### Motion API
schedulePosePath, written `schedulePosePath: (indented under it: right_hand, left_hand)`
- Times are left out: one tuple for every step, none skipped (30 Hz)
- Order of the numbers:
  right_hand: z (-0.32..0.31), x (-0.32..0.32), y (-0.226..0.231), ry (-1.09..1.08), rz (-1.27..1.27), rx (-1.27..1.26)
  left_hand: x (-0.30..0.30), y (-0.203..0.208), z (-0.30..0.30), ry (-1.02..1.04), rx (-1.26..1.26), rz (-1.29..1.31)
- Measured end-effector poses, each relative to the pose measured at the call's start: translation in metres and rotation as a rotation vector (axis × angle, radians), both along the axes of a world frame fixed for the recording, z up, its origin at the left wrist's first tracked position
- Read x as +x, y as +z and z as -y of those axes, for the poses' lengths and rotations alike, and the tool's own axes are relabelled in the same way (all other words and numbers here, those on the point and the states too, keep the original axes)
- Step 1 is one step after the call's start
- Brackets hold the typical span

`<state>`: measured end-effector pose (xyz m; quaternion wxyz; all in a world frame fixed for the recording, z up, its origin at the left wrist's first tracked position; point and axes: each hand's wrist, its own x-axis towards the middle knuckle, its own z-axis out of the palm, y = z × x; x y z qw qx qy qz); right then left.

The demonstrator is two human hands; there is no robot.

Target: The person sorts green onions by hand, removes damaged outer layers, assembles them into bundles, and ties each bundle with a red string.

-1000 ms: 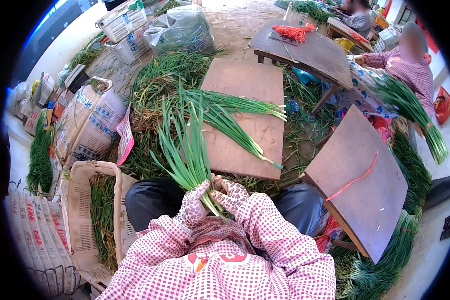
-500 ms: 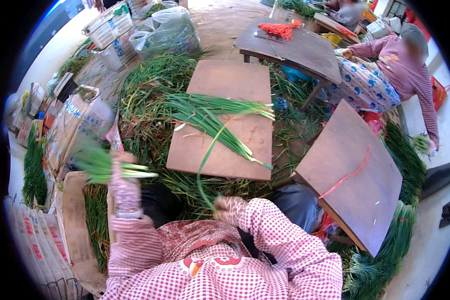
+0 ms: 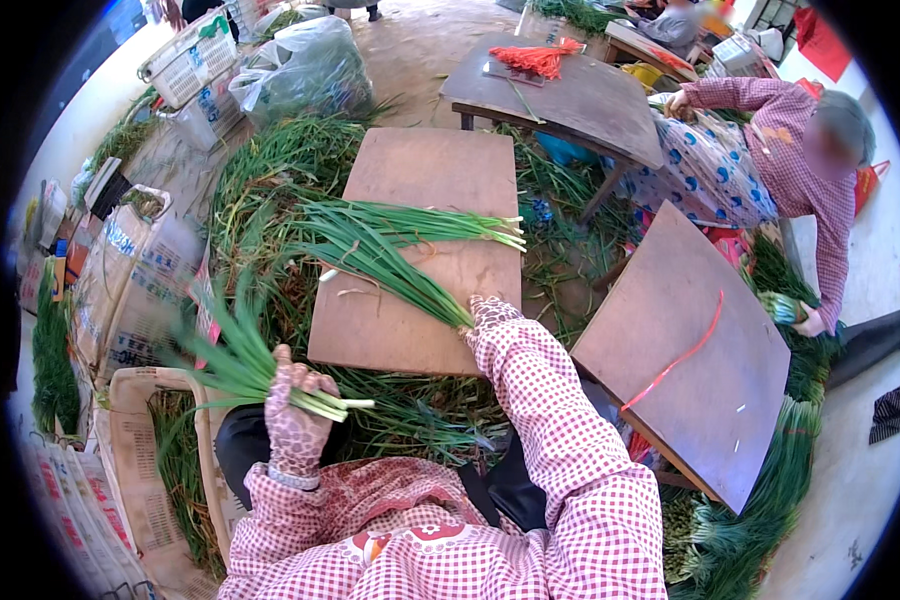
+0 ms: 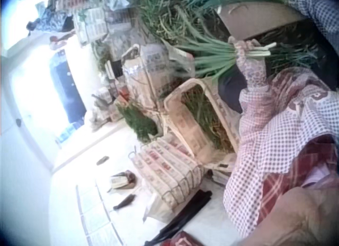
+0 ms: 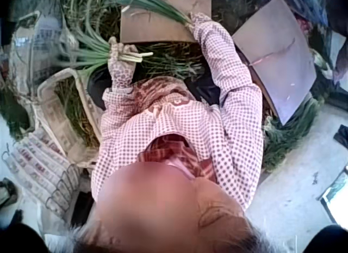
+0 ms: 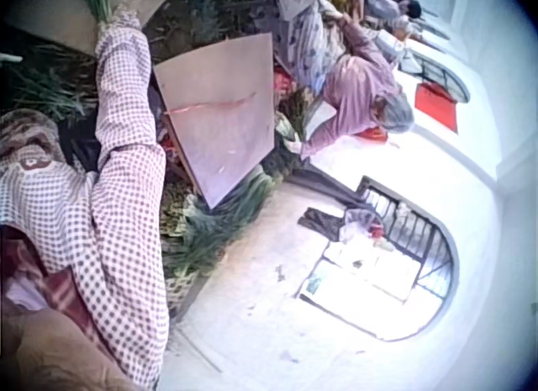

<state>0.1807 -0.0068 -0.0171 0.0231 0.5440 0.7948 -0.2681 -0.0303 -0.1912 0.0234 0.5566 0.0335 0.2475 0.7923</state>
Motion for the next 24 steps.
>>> schedulePosePath:
  right_hand:
    - [-0.002, -0.001, 0.0, -0.01, -0.001, -0.003]
    - [-0.004, -0.003, -0.002, -0.017, 0.003, -0.005]
    - [-0.006, -0.004, -0.003, -0.028, 0.001, -0.004]
    - [-0.008, -0.006, -0.005, -0.035, -0.004, -0.003]
    - [-0.01, -0.007, -0.005, -0.049, -0.014, -0.006]
    - [-0.014, -0.008, -0.002, -0.066, -0.035, -0.012]
    - [-0.017, -0.009, 0.001, -0.082, -0.062, -0.024]
    - [-0.018, -0.006, 0.006, -0.107, -0.109, -0.05]
    - [-0.019, -0.004, 0.013, -0.139, -0.178, -0.098]
    - [-0.019, 0.001, 0.014, -0.199, -0.277, -0.157]
    - [-0.017, 0.011, 0.016, -0.265, -0.349, -0.21]
    - [-0.023, 0.023, -0.005, -0.393, -0.417, -0.17]
    - [-0.028, 0.036, -0.011, -0.4, -0.301, -0.266]
    - [-0.03, 0.048, -0.013, -0.411, -0.189, -0.368]
    - [-0.032, 0.057, -0.011, -0.422, -0.083, -0.47]
    - [-0.033, 0.054, 0.012, -0.431, -0.122, -0.53]
    - [-0.033, 0.053, 0.04, -0.441, -0.161, -0.591]
    - [-0.03, 0.063, 0.06, -0.553, -0.377, -0.687]
    - [-0.028, 0.065, 0.084, -0.613, -0.415, -0.676]
    - [-0.024, 0.068, 0.104, -0.569, -0.398, -0.619]
    - [-0.024, 0.067, 0.119, -0.509, -0.385, -0.561]
    - [-0.025, 0.065, 0.128, -0.521, -0.391, -0.487]
    - [-0.026, 0.064, 0.135, -0.531, -0.397, -0.413]
    - [-0.025, 0.066, 0.145, -0.611, -0.601, -0.529]
  left_hand:
    - [0.004, -0.007, -0.001, -0.028, -0.033, 0.036]
    - [0.007, -0.015, -0.001, -0.041, -0.068, 0.031]
    - [0.01, -0.017, -0.002, -0.058, -0.107, 0.012]
    - [0.015, -0.018, -0.003, -0.034, -0.15, 0.011]
    - [0.018, -0.016, -0.003, -0.01, -0.193, 0.01]
    - [0.017, -0.014, -0.003, 0.017, -0.183, -0.011]
    - [0.014, -0.012, -0.003, 0.045, -0.174, -0.032]
    - [0.01, -0.011, -0.002, 0.074, -0.165, -0.054]
    - [0.0, -0.013, -0.001, 0.113, -0.092, -0.096]
    - [-0.009, -0.013, 0.003, 0.162, -0.086, -0.13]
    - [-0.016, -0.007, 0.004, 0.201, -0.073, -0.157]
    - [-0.024, -0.009, 0.004, 0.226, -0.052, -0.152]
    - [-0.028, -0.012, 0.002, 0.227, -0.044, -0.162]
    - [-0.028, -0.015, 0.002, 0.21, -0.027, -0.109]
    - [-0.029, -0.016, 0.002, 0.193, -0.008, -0.061]
    - [-0.029, -0.014, 0.005, 0.184, -0.022, -0.058]
    - [-0.027, -0.009, 0.008, 0.173, -0.035, -0.053]
    - [-0.022, -0.009, 0.011, 0.152, -0.053, -0.035]
    - [-0.02, -0.016, 0.011, 0.123, -0.01, -0.034]
    - [-0.017, -0.019, 0.011, 0.104, -0.013, -0.011]
    - [-0.016, -0.019, 0.013, 0.097, -0.011, 0.005]
    - [-0.014, -0.02, 0.015, 0.101, -0.005, 0.017]
    - [-0.012, -0.018, 0.018, 0.102, -0.014, 0.035]
    - [-0.01, -0.019, 0.019, 0.095, -0.007, 0.03]
